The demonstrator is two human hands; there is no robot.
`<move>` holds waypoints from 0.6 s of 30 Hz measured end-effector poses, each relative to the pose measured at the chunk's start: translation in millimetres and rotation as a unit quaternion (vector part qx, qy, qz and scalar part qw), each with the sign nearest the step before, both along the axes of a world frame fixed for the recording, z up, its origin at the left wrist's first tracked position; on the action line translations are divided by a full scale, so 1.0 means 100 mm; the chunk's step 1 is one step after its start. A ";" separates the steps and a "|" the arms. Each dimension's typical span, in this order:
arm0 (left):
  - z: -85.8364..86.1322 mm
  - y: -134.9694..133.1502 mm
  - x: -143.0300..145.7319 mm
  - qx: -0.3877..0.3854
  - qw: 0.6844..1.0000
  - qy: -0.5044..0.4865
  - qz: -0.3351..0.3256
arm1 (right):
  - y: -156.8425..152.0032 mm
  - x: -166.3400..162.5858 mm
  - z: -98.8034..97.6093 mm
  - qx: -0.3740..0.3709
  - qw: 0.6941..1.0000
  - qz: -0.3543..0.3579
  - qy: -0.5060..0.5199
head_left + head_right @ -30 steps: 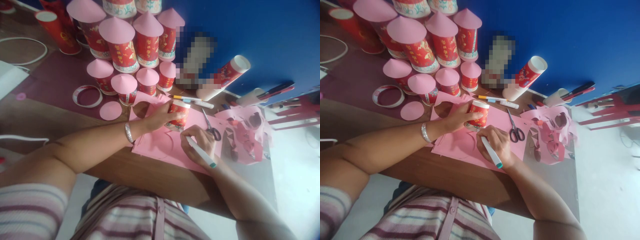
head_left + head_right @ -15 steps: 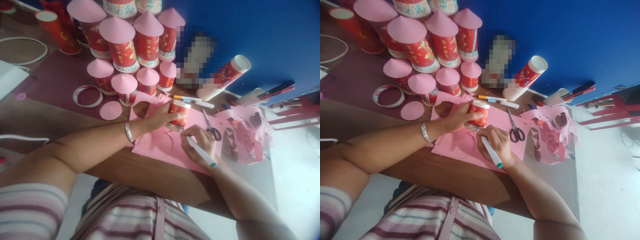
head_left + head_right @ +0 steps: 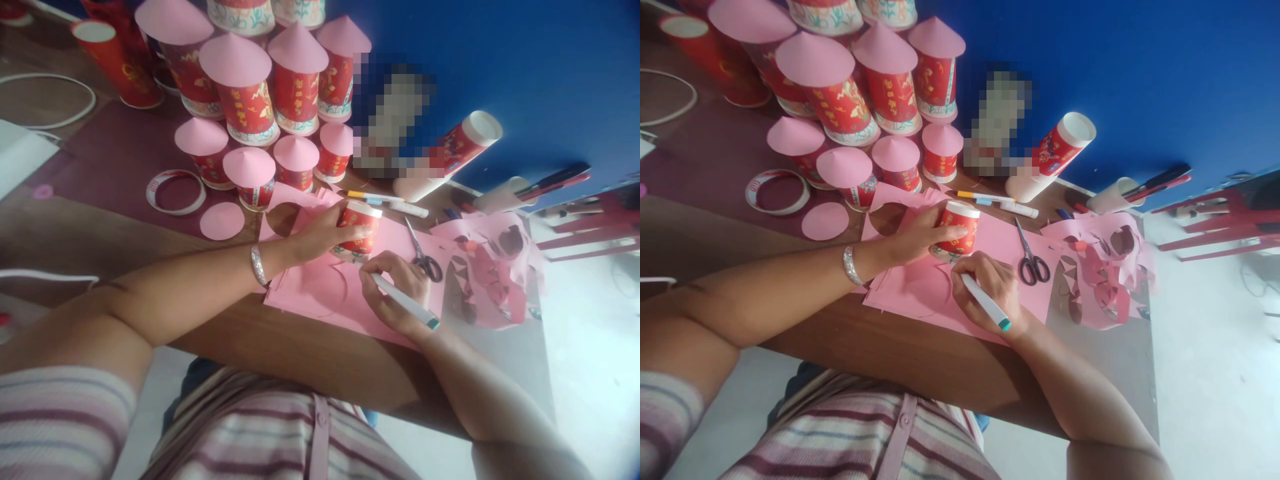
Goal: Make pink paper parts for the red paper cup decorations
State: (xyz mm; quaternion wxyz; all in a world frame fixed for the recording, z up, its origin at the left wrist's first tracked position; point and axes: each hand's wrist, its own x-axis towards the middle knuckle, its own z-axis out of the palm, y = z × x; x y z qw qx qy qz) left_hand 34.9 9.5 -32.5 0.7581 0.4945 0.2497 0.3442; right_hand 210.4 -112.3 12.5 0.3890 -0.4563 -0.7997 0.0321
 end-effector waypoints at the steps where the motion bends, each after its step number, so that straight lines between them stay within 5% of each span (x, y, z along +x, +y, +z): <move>1: 0.00 0.00 0.00 0.000 1.000 0.000 0.000 | 0.00 0.00 0.00 -0.007 1.000 -0.005 -0.002; 18: 0.02 0.00 0.01 0.012 1.000 0.002 0.003 | 0.00 0.06 0.00 -0.059 0.997 -0.039 -0.001</move>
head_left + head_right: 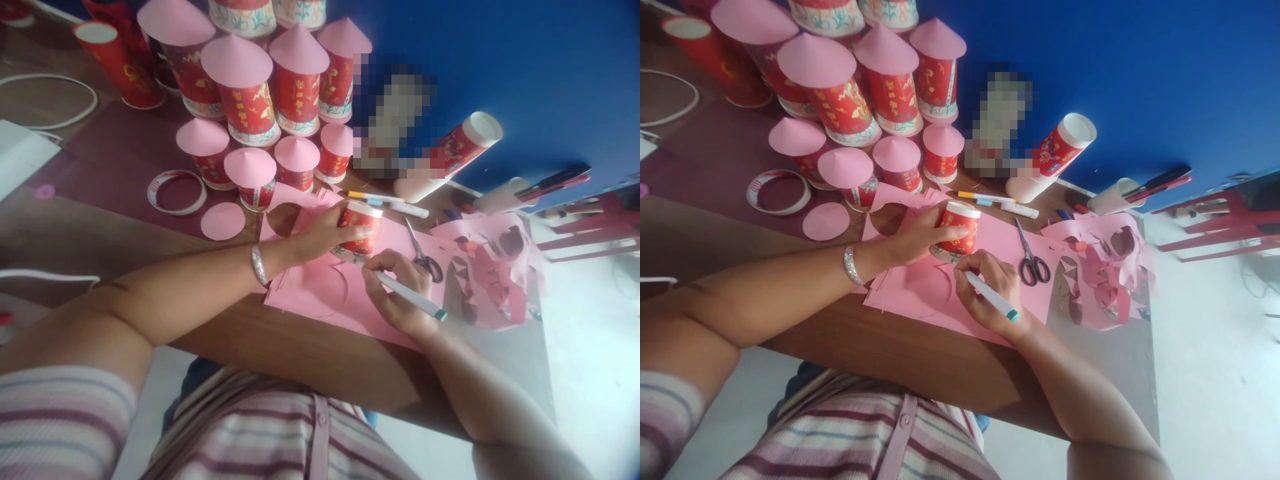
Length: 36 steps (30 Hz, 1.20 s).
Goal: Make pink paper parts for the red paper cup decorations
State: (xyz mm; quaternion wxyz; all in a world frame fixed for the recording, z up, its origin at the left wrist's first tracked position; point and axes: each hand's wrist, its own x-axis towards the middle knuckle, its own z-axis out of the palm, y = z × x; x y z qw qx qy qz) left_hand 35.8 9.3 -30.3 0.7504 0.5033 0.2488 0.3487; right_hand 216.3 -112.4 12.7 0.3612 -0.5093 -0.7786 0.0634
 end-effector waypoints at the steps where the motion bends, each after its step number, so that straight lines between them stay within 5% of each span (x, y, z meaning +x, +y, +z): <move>1: 0.00 0.00 0.00 0.001 1.000 -0.001 -0.002 | 0.00 0.00 0.00 0.003 1.000 -0.001 0.000; 36: 0.03 -0.01 0.00 -0.020 1.000 -0.009 -0.006 | -0.01 -0.04 0.05 0.042 0.999 0.031 0.004</move>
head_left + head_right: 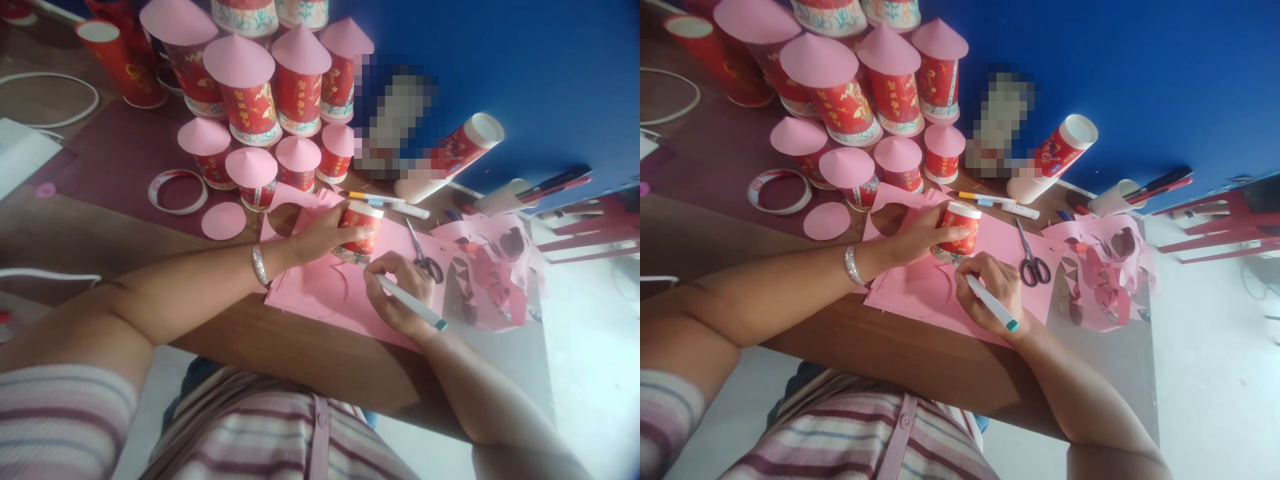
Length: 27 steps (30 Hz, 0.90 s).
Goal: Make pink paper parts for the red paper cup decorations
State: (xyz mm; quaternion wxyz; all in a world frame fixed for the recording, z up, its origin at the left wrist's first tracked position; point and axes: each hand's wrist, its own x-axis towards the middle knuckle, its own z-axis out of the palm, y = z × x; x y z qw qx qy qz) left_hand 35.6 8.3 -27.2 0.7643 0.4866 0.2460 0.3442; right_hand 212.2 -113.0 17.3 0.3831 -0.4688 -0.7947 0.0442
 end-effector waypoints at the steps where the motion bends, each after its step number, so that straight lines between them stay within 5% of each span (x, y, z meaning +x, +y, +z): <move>1: 0.00 0.00 0.00 0.002 1.000 0.001 0.001 | 0.00 0.00 0.00 -0.003 1.000 -0.001 0.000; 27: 0.00 0.00 0.00 0.017 0.999 0.041 0.021 | 0.04 -0.02 -0.09 0.012 1.000 -0.008 0.007</move>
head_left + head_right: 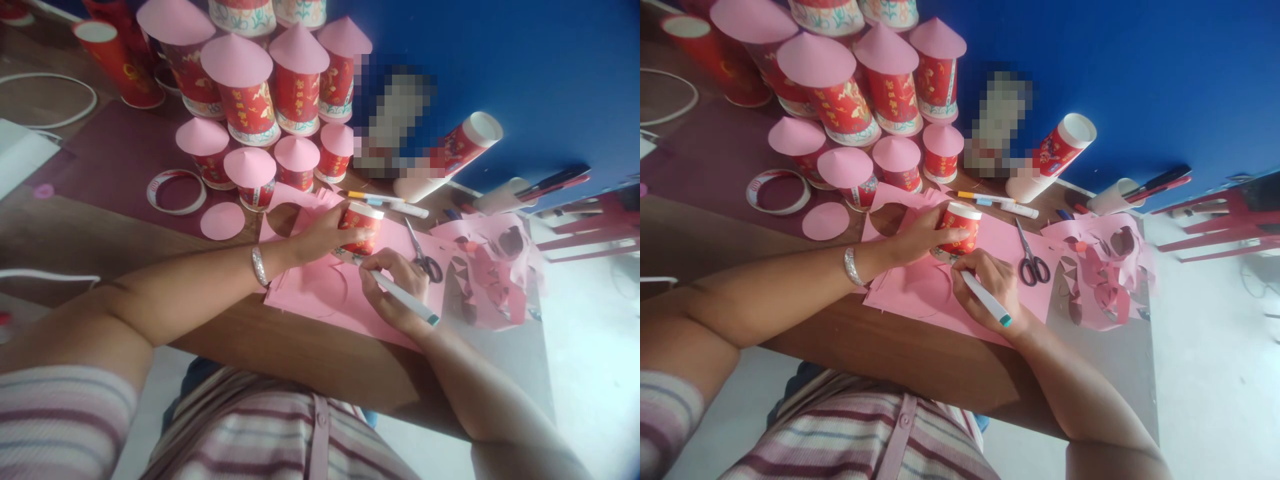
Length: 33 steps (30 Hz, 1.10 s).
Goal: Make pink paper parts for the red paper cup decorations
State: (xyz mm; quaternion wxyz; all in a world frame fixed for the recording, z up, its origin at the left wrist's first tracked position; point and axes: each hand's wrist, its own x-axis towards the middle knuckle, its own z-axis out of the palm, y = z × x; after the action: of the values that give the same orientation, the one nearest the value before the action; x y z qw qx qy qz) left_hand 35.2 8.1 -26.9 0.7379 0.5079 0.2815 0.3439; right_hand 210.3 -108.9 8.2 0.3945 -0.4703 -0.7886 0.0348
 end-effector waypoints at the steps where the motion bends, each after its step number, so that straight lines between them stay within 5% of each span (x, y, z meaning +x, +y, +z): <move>1: 0.01 0.00 0.00 -0.002 1.000 0.000 0.001 | 0.00 0.01 0.00 -0.001 1.000 -0.002 -0.002; 11: -0.05 0.01 0.01 0.004 1.000 -0.024 -0.017 | -0.02 0.09 0.14 0.026 0.999 -0.007 -0.020; 23: 0.06 -0.02 -0.01 -0.020 0.999 -0.023 -0.015 | -0.01 0.13 0.10 0.005 0.998 -0.056 -0.030; 33: 0.02 0.00 -0.01 -0.007 1.000 -0.018 -0.013 | 0.03 0.10 0.07 0.021 0.999 -0.025 -0.015</move>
State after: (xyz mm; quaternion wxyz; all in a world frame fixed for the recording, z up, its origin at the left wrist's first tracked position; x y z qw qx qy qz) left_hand 34.1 7.7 -24.5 0.7509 0.5002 0.2641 0.3408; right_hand 220.0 -106.3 14.9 0.3929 -0.4823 -0.7829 0.0016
